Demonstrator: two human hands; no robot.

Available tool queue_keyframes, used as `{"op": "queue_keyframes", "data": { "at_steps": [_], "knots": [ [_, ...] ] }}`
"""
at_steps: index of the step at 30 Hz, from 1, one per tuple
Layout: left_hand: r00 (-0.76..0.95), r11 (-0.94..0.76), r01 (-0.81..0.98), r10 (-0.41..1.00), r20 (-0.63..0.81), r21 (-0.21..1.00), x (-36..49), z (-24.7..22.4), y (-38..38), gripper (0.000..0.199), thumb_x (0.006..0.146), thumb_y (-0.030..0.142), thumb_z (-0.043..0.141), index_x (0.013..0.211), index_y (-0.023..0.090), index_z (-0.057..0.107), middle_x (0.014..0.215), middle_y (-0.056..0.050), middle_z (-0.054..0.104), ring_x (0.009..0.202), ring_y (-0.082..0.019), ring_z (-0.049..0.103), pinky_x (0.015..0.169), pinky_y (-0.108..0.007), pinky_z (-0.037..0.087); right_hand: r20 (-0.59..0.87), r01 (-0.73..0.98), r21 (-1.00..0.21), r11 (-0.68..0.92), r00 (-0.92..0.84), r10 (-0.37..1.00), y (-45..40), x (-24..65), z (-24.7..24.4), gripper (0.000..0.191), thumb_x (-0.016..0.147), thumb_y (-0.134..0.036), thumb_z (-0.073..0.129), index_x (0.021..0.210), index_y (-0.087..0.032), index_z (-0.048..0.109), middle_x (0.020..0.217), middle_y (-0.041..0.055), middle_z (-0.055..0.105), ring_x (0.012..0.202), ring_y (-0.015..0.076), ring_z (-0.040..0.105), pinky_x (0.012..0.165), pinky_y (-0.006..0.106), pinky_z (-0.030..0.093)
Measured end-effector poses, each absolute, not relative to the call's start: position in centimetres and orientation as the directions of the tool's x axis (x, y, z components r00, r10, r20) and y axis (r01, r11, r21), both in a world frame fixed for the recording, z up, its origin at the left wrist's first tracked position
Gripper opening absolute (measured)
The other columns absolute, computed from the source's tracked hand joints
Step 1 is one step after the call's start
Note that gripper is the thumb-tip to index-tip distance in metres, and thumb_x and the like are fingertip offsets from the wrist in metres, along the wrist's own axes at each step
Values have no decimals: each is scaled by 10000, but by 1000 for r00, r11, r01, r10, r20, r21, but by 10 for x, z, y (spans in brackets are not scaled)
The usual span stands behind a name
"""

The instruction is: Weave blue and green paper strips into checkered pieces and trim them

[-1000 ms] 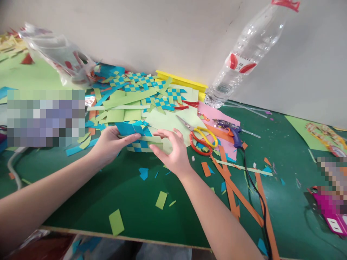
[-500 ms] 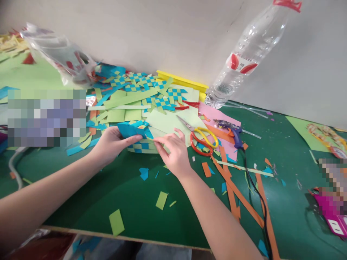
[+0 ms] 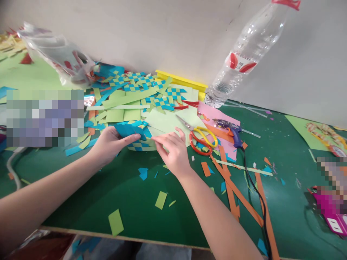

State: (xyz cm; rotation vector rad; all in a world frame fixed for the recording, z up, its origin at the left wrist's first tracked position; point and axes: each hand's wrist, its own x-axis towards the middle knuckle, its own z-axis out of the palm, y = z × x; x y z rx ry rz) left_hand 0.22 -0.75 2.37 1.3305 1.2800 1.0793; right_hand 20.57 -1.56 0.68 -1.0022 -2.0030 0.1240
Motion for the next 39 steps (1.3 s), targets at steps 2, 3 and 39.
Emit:
{"op": "queue_keyframes", "data": {
  "at_steps": [2,3,39],
  "knots": [
    [58,18,132,998,-26,991,3,25,-8,332,663,482,783,813,189,739,877,-48,761,821,-237,711,777,-348,594,662,611,-428,666,-289,691,-16,205,7,149,895,-173,531,938,-273,633,873,-25,732,782,145,656,1056,465,361],
    [58,19,129,998,-27,992,3,25,-8,326,665,479,783,812,192,740,877,-47,761,820,-235,711,778,-344,595,667,612,-428,664,-282,690,-16,204,7,143,890,-171,530,931,-269,625,864,-23,730,779,145,654,1056,467,360],
    [28,-35,159,999,31,987,2,14,-1,270,716,385,753,893,186,708,880,-35,745,837,-189,695,836,-324,563,653,634,-519,573,-137,745,-11,206,0,48,867,-256,569,906,-250,597,862,-13,718,761,159,668,1054,466,383]
  ]
}}
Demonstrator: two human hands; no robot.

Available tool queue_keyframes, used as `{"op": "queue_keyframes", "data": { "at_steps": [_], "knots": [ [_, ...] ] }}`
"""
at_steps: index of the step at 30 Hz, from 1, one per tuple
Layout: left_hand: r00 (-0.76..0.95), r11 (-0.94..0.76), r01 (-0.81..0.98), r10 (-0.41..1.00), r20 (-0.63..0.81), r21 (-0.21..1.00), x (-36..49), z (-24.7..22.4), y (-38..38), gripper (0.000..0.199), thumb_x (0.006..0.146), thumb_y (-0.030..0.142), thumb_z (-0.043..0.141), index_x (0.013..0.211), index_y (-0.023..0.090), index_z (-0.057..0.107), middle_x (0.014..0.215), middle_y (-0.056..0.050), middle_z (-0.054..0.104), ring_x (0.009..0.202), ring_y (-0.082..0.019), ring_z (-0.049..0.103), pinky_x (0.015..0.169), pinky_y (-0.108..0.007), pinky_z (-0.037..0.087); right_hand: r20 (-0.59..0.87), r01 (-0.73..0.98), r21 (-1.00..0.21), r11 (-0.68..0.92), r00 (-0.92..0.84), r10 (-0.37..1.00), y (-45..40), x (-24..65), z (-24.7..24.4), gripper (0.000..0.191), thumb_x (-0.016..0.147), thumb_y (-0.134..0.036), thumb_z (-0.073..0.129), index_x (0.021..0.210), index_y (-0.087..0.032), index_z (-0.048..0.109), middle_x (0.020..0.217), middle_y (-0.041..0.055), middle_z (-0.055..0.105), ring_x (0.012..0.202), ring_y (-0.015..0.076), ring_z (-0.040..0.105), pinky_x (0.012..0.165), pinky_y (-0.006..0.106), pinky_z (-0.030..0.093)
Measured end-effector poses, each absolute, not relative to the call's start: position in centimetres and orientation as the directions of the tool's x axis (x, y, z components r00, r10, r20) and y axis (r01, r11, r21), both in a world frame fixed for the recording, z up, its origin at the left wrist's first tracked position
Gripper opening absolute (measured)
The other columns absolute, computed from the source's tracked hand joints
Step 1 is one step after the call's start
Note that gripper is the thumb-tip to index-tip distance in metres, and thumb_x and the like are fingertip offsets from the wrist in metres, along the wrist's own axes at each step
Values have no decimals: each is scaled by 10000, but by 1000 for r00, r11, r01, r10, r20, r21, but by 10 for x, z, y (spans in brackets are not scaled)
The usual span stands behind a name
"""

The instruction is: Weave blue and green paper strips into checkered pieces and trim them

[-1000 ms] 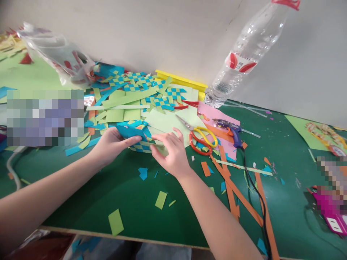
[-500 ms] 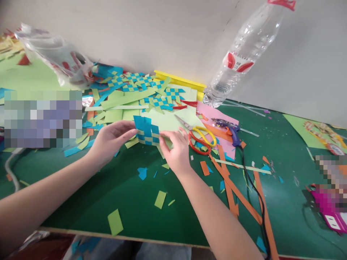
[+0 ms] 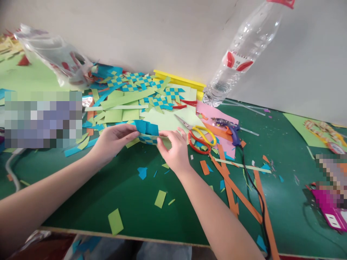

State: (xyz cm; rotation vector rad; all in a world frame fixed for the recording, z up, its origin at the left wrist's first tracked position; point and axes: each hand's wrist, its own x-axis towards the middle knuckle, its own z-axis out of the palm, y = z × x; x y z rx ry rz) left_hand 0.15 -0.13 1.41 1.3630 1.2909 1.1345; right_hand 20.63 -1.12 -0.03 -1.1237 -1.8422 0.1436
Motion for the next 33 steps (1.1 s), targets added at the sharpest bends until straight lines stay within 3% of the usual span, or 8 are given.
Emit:
{"op": "queue_keyframes", "data": {
  "at_steps": [9,18,25,33],
  "knots": [
    [73,-29,127,997,20,992,5,17,-3,329,734,368,747,1004,192,682,973,-48,741,901,-184,694,884,-321,554,660,633,-512,581,-142,738,-10,207,-3,59,872,-235,574,924,-246,600,873,-8,723,814,168,670,1009,432,443],
    [36,-6,286,999,-5,958,2,19,-1,387,781,547,640,910,186,699,870,-43,721,830,-191,658,769,-301,536,663,619,-518,591,-147,734,-10,206,-3,65,878,-213,561,921,-242,601,864,-9,722,796,164,669,1007,439,437],
    [42,28,159,998,-35,987,4,16,-1,329,757,485,693,900,189,701,917,-47,726,875,-182,678,883,-322,539,647,638,-524,565,-133,751,-12,206,1,108,885,-222,552,977,-259,593,916,-2,723,899,188,673,995,446,451],
    [72,12,158,997,-24,987,4,17,-2,398,793,499,656,1028,182,701,1018,-65,727,983,-226,667,960,-384,514,646,663,-507,551,-131,752,-12,206,1,96,900,-237,527,970,-259,589,903,3,723,902,195,676,938,425,490]
  ]
}}
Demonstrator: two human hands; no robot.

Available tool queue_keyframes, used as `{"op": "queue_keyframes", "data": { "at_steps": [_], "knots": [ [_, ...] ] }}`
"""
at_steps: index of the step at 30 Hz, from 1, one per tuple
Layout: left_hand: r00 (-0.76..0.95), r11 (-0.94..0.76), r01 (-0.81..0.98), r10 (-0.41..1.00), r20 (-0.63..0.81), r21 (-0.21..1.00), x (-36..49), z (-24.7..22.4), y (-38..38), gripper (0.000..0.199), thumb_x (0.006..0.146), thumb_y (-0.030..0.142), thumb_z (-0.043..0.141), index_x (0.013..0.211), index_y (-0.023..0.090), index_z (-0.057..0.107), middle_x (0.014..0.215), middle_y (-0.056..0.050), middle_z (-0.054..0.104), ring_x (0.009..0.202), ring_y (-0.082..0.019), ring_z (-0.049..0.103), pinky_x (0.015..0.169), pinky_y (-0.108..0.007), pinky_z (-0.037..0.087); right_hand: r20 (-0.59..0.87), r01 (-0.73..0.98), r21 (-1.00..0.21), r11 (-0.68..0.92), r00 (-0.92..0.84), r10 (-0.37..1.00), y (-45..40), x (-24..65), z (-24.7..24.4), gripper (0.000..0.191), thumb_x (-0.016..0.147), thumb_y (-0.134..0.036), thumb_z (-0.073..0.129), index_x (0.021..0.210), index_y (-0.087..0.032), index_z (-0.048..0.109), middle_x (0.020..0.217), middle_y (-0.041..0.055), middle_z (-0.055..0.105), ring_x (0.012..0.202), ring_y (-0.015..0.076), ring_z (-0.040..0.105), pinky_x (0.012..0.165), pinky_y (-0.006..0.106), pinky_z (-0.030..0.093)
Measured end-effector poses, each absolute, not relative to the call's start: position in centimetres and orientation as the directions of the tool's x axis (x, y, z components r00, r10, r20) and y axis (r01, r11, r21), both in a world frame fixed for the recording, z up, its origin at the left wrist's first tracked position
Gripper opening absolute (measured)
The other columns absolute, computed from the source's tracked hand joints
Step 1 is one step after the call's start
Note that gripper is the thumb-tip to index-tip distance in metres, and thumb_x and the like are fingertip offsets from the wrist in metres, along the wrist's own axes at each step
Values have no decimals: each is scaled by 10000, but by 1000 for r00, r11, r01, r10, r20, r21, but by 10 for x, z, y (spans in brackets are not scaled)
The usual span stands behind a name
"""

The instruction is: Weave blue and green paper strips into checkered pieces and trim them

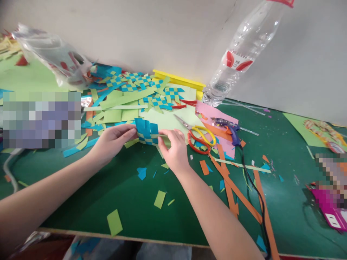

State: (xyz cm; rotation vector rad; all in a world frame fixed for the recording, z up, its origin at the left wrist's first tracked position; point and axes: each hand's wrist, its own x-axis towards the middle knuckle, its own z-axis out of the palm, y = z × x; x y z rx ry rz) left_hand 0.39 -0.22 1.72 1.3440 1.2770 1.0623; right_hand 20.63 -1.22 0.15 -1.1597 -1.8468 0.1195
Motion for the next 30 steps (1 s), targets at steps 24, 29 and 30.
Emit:
{"op": "queue_keyframes", "data": {
  "at_steps": [24,29,30],
  "knots": [
    [95,-125,272,990,103,954,3,23,-6,261,788,446,655,796,187,624,727,-3,627,664,-133,590,629,-247,487,625,616,-552,562,-141,768,-20,204,8,327,806,-353,659,1101,-268,547,941,7,703,888,193,671,1081,492,352],
    [120,-147,283,986,118,948,3,21,-8,258,789,450,659,785,193,631,712,-1,622,633,-126,582,598,-244,482,620,609,-568,554,-127,774,-20,203,8,343,752,-438,712,1018,-270,577,922,7,705,921,216,660,1087,529,341],
    [132,-155,286,984,121,946,3,21,-8,261,790,452,660,788,192,636,723,-5,629,642,-129,588,605,-246,488,614,600,-576,555,-129,778,-20,203,8,304,749,-436,715,970,-268,590,904,0,707,895,210,662,1087,533,340]
  ]
}}
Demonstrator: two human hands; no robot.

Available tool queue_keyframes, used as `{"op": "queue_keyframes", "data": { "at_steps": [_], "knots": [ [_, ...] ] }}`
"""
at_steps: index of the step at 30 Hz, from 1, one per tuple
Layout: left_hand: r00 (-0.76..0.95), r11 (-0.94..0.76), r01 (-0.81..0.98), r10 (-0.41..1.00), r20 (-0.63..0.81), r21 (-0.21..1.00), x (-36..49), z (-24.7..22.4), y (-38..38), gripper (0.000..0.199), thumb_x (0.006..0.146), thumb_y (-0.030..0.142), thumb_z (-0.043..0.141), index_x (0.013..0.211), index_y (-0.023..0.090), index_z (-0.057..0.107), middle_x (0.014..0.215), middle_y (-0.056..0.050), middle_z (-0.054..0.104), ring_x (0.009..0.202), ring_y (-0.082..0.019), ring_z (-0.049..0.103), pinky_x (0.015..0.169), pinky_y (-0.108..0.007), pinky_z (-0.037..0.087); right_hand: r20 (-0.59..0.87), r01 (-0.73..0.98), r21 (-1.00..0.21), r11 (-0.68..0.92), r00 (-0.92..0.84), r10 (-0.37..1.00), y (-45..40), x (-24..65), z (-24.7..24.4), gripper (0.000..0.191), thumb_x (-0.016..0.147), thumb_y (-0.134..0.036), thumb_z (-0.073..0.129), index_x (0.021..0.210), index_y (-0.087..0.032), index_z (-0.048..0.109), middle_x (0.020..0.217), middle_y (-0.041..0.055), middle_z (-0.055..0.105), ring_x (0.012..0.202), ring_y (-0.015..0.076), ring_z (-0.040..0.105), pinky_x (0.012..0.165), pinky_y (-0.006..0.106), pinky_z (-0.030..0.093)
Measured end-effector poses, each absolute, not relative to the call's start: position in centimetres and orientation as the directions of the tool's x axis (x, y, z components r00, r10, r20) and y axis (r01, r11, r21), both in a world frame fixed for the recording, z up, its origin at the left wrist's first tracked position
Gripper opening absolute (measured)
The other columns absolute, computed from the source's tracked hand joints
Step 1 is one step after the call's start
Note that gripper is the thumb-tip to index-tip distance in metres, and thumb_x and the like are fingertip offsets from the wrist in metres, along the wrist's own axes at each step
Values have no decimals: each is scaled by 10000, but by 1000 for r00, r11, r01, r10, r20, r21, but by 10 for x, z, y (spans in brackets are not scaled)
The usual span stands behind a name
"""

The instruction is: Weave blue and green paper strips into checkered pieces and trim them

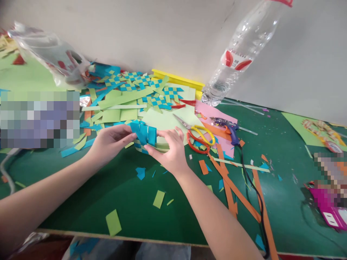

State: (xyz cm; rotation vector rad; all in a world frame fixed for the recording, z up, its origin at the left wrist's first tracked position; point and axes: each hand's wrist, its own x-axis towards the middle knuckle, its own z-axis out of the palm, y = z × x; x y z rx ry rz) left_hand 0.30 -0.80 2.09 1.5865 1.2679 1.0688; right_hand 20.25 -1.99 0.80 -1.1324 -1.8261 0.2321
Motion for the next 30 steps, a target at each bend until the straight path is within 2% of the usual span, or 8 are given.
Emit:
{"op": "queue_keyframes", "data": {
  "at_steps": [6,14,20,24,27,30],
  "knots": [
    [154,-143,265,983,105,954,3,20,-8,268,768,450,687,797,187,645,771,-10,657,655,-127,603,645,-250,519,542,493,-681,542,-158,825,-17,202,9,85,805,-325,671,785,-249,642,838,-27,724,792,156,670,1068,501,384],
    [180,-142,266,979,96,953,4,23,-8,245,787,419,670,745,186,606,684,21,575,587,-96,524,578,-220,464,521,426,-754,500,-77,850,-15,204,5,173,798,-345,681,683,-234,614,730,-44,700,696,136,657,1064,497,413],
    [187,-152,232,976,109,961,4,22,-9,216,788,404,672,786,193,626,749,5,616,656,-117,569,639,-244,488,530,496,-699,516,-126,839,-18,203,12,145,770,-372,699,827,-247,652,867,-6,724,853,181,670,1076,515,375],
    [111,-130,222,988,107,966,4,22,-11,218,770,402,689,786,194,626,718,6,623,628,-118,575,610,-242,490,578,485,-676,555,-119,808,-20,205,15,127,800,-361,655,843,-242,643,849,-4,715,832,175,663,1076,504,369],
    [61,-79,185,996,68,980,4,22,-10,239,758,412,704,790,186,635,734,3,635,657,-120,592,643,-240,503,539,425,-746,513,-68,840,-19,206,14,150,823,-374,625,885,-239,651,855,-2,710,843,172,661,1055,480,402],
    [21,-9,116,1000,6,993,4,21,-8,284,749,447,714,826,181,651,782,-3,647,703,-116,602,669,-229,506,410,329,-854,403,-51,911,-18,207,12,236,796,-388,667,975,-235,652,955,19,714,951,184,656,966,411,485]
  ]
}}
